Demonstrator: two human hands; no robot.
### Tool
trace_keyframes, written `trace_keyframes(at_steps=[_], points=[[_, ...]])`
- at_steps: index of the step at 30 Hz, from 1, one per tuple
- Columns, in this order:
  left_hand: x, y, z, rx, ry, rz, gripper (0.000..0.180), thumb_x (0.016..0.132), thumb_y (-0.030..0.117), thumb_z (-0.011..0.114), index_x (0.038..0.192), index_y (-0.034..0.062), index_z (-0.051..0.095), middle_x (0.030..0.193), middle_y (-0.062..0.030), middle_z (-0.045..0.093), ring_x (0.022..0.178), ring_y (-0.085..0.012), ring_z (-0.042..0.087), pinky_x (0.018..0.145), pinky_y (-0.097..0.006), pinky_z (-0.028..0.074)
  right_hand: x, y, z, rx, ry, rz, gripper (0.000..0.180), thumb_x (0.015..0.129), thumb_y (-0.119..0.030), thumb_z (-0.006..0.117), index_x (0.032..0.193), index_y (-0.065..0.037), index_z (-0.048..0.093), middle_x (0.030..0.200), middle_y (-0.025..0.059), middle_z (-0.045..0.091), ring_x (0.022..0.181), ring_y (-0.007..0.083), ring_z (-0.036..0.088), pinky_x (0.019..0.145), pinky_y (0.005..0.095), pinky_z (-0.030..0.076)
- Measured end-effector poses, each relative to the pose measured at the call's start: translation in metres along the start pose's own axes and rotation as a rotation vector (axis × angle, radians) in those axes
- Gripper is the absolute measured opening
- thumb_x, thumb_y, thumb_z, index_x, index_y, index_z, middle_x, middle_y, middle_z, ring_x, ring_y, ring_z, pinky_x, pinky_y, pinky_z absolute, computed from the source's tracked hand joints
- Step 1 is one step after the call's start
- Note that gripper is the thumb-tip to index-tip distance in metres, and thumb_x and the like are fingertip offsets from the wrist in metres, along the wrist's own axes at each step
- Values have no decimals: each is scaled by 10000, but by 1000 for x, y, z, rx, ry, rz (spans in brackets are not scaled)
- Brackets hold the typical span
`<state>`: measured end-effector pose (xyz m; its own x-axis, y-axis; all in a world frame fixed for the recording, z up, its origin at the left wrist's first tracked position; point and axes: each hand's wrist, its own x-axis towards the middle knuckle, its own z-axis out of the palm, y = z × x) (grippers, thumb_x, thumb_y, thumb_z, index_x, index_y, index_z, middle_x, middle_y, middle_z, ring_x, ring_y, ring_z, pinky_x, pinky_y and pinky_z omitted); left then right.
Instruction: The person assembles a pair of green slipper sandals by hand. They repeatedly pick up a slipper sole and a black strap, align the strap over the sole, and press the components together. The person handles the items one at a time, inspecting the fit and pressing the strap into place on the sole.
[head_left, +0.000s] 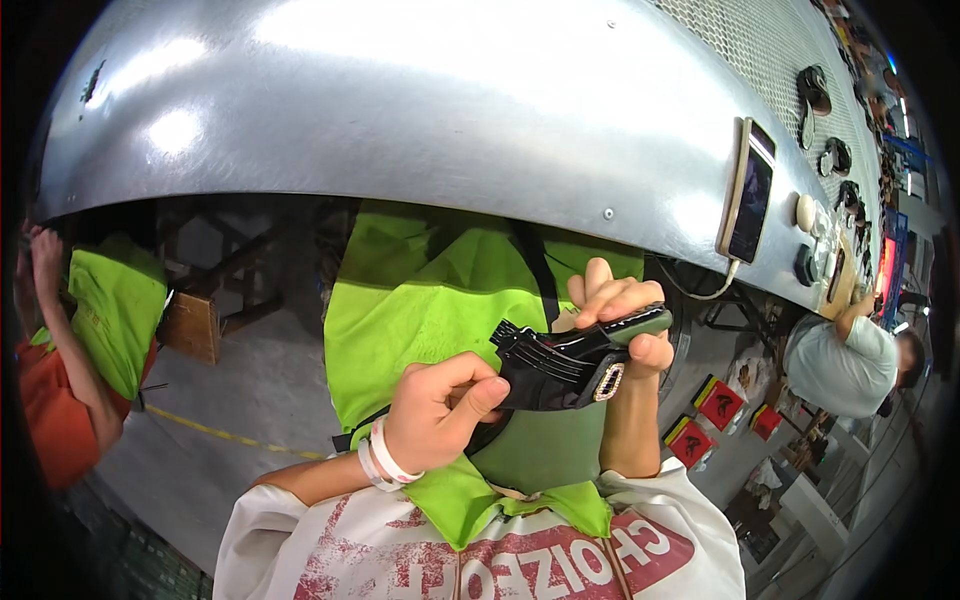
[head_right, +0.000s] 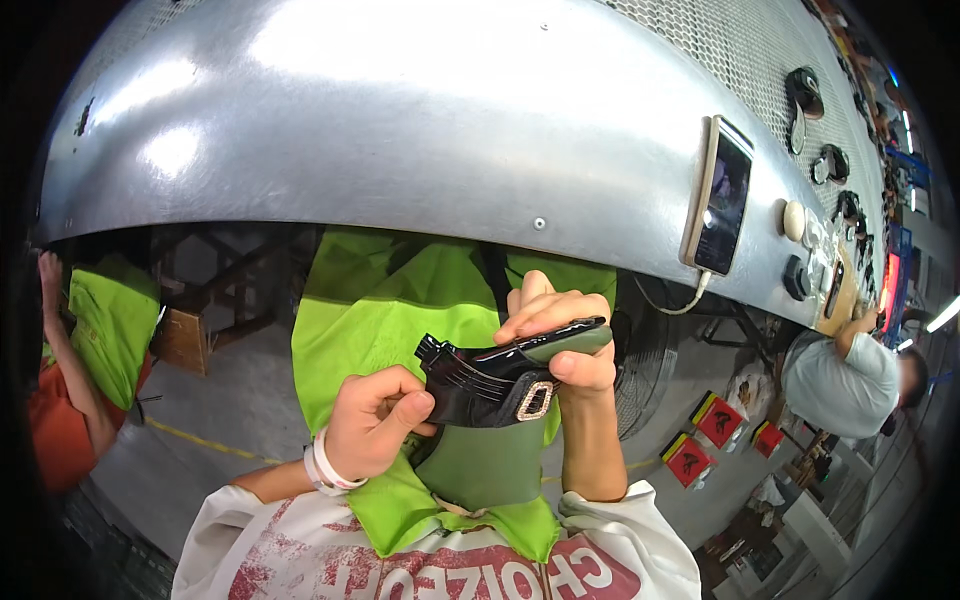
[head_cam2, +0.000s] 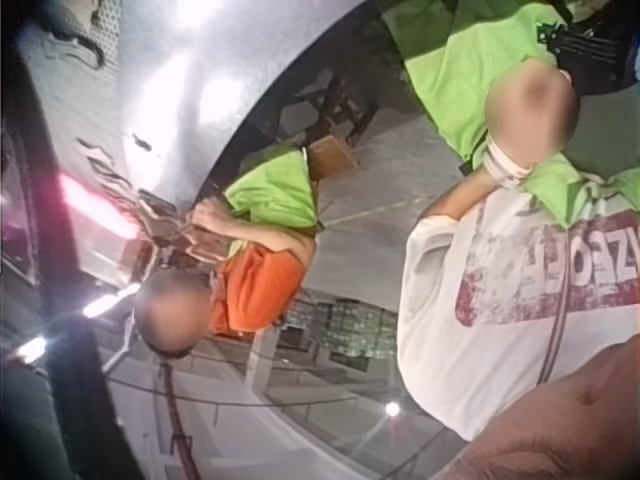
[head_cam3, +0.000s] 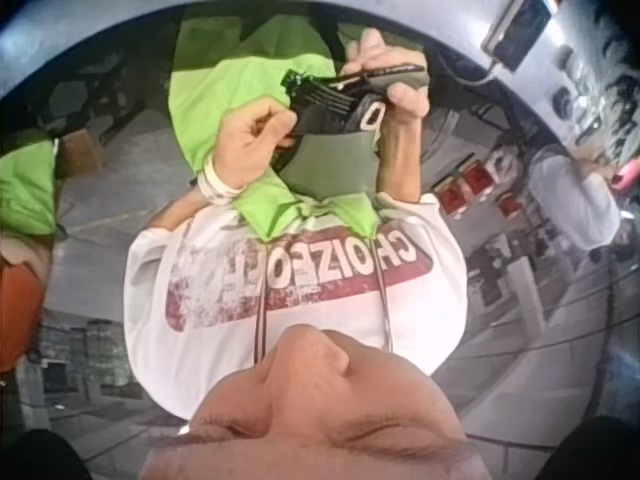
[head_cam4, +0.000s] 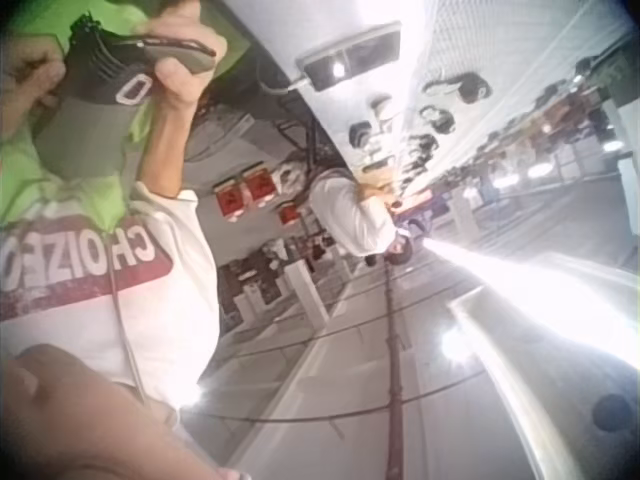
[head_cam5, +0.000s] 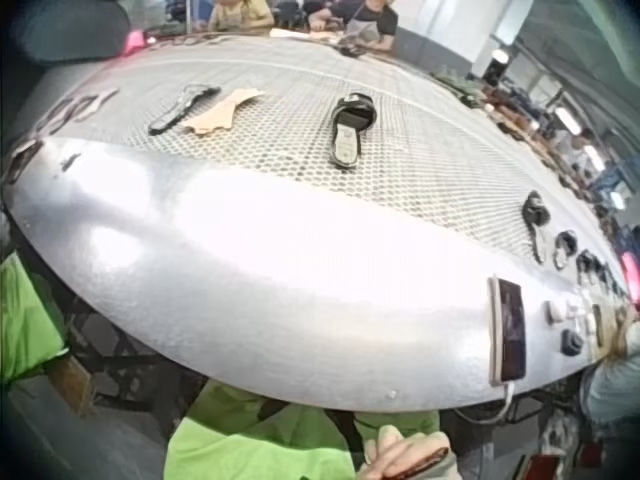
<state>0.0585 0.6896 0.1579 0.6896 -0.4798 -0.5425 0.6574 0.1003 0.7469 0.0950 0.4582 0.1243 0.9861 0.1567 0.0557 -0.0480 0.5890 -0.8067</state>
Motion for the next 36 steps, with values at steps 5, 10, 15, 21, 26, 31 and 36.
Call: trace_keyframes(at_steps=[5, 10, 15, 21, 26, 31, 36], points=[[34, -30, 0, -341, -353, -151, 318, 921, 308, 650, 869, -1, 599, 678, 6, 587, 527, -65, 538, 509, -216, 468, -11, 14, -8, 179, 22, -123, 337, 714, -256, 708, 968, -36, 690, 893, 159, 709, 726, 153, 425, 593, 286, 318], [38, -22, 5, -294, -420, -322, 293, 924, 278, 648, 907, -8, 591, 765, -4, 591, 662, -74, 558, 542, -215, 469, -10, 12, -5, 262, -9, -195, 319, 702, -233, 727, 954, -39, 703, 881, 146, 716, 716, 142, 412, 602, 283, 308], [12, 12, -1, -100, -140, -168, 237, 943, 136, 604, 1044, -79, 593, 903, -52, 632, 787, -91, 576, 704, -238, 494, 8, -35, 12, -287, 29, -8, 330, 668, -169, 740, 941, 13, 706, 856, 150, 713, 696, 136, 470, 602, 260, 350], [1, 39, -7, -264, -331, -284, 769, 814, 203, 745, 1411, -19, 314, 1384, -132, 426, 1253, -204, 455, 1045, -352, 363, 43, -53, 88, -1159, 222, 12, 399, 698, -146, 763, 1039, 12, 629, 965, 158, 666, 775, 243, 627, 700, 349, 496], [-4, 30, -12, -465, -175, -385, 833, 683, 114, 714, 1414, 5, 330, 1339, -140, 483, 1215, -259, 505, 1039, -371, 396, 34, -42, 107, -1102, 162, -250, 531, 671, -159, 781, 1134, 20, 592, 1229, 208, 577, 851, 311, 599, 737, 360, 496], [-8, -1, -34, -711, -200, -412, 866, 619, 154, 686, 1401, 3, 346, 1273, -174, 539, 1153, -305, 565, 1013, -414, 446, -5, -34, 68, -754, 219, 190, 434, 748, -121, 757, 1117, 32, 587, 1084, 157, 629, 918, 224, 619, 835, 313, 484], [-15, -3, -39, -804, -243, -387, 870, 608, 157, 679, 1396, -5, 348, 1283, -184, 531, 1158, -305, 561, 1016, -421, 441, -30, -24, 68, -506, 215, 369, 156, 793, -86, 730, 874, 27, 660, 739, 77, 643, 637, 130, 584, 616, 255, 459]])
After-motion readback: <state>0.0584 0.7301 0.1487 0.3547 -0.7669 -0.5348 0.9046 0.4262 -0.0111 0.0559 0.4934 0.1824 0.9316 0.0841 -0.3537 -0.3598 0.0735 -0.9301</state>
